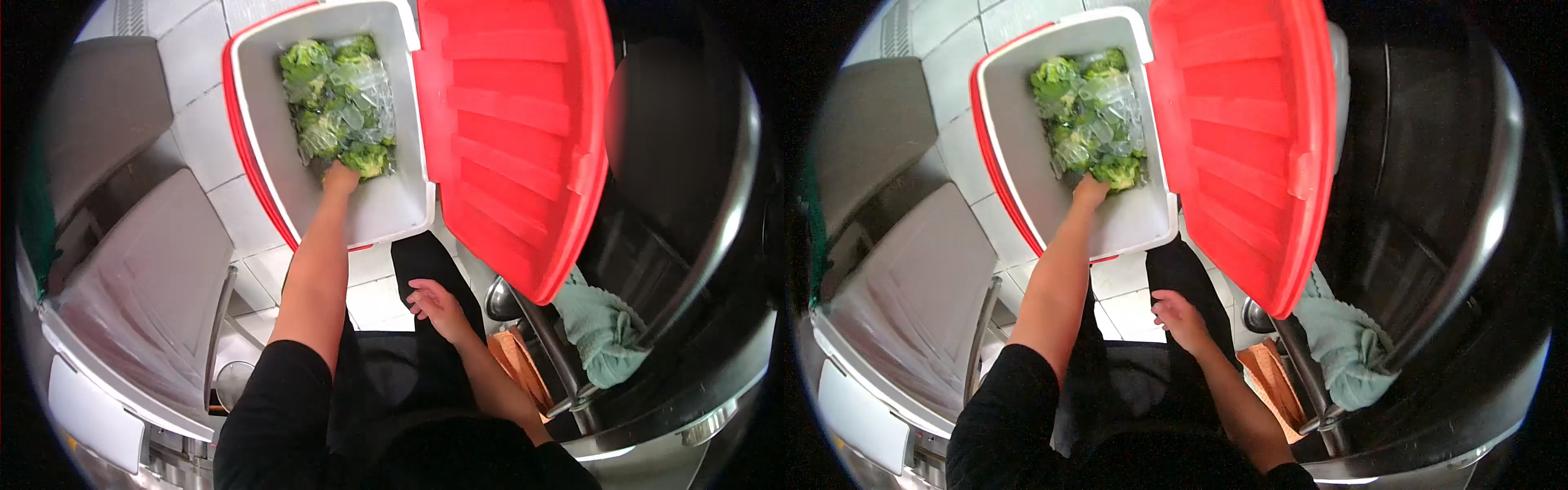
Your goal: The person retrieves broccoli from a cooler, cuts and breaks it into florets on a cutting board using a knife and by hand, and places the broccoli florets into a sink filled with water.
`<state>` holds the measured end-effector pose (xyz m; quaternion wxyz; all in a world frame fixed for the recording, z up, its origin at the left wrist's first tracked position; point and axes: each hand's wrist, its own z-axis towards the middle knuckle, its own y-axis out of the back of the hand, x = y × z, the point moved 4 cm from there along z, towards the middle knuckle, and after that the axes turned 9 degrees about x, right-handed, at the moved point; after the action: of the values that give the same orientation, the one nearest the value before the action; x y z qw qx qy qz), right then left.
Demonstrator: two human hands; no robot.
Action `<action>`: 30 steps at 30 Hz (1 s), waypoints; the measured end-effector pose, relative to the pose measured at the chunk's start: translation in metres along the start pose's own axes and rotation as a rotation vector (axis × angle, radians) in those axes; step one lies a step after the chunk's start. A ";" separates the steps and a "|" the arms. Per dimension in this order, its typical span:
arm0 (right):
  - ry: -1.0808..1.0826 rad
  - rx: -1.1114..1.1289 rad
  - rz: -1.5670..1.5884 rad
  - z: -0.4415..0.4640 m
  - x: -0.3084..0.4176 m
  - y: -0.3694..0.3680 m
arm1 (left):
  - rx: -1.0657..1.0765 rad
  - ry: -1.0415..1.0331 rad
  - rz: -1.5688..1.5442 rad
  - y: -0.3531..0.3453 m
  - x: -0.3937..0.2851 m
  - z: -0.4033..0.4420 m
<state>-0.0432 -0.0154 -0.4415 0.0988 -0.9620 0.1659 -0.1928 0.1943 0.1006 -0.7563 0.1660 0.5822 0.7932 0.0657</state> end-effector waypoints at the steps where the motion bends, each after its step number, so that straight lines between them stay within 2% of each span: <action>1: -0.004 -0.018 0.014 0.001 -0.012 0.008 | 0.021 0.012 0.004 -0.012 0.003 0.008; 4: -0.051 -0.055 0.030 0.004 -0.028 0.023 | -0.049 0.012 -0.112 -0.023 0.007 0.032; 6: -0.052 -0.070 0.036 0.010 -0.032 0.027 | 0.100 0.056 -0.401 -0.026 0.013 0.040; 9: -0.067 -0.064 0.069 0.011 -0.035 0.019 | 0.187 0.090 -0.439 -0.017 0.017 0.029; 10: -0.060 -0.048 0.097 0.013 -0.030 0.012 | 0.176 0.076 -0.431 -0.007 0.009 0.019; 12: -0.043 -0.036 0.094 0.010 -0.022 0.004 | -0.002 0.066 -0.519 -0.002 0.005 -0.008; 14: -0.022 -0.015 0.087 0.005 -0.008 -0.005 | 0.014 0.085 -0.531 0.018 -0.004 -0.039; 17: 0.146 -0.015 0.006 -0.002 0.032 -0.015 | 0.198 0.122 -0.688 0.042 -0.002 -0.084; 18: 0.172 -0.024 -0.040 0.000 0.043 -0.015 | 0.181 0.100 -0.683 0.060 -0.005 -0.107; 20: 0.472 -0.270 -0.385 0.009 0.079 -0.014 | 0.349 0.002 -0.763 0.094 -0.016 -0.166; 22: 0.571 -0.524 -0.411 -0.008 0.153 -0.023 | 0.377 -0.101 -0.796 0.137 -0.035 -0.242; 24: 0.637 -0.477 -0.402 0.019 0.185 -0.025 | 0.440 -0.215 -0.847 0.171 -0.052 -0.301; 26: 0.704 -0.439 -0.396 -0.002 0.223 -0.042 | 0.526 -0.271 -0.907 0.191 -0.066 -0.343; 28: 0.542 -0.150 0.159 -0.049 0.261 -0.068 | 0.485 -0.415 -0.877 0.214 -0.081 -0.371; 30: 0.609 -0.275 0.137 -0.087 0.276 -0.081 | 0.358 -0.514 -0.793 0.234 -0.098 -0.411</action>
<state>0.1852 -0.0502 -0.2490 -0.0733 -0.8511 0.2765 -0.4402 0.2918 0.1177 -0.2835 0.2657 0.2529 0.8857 -0.2846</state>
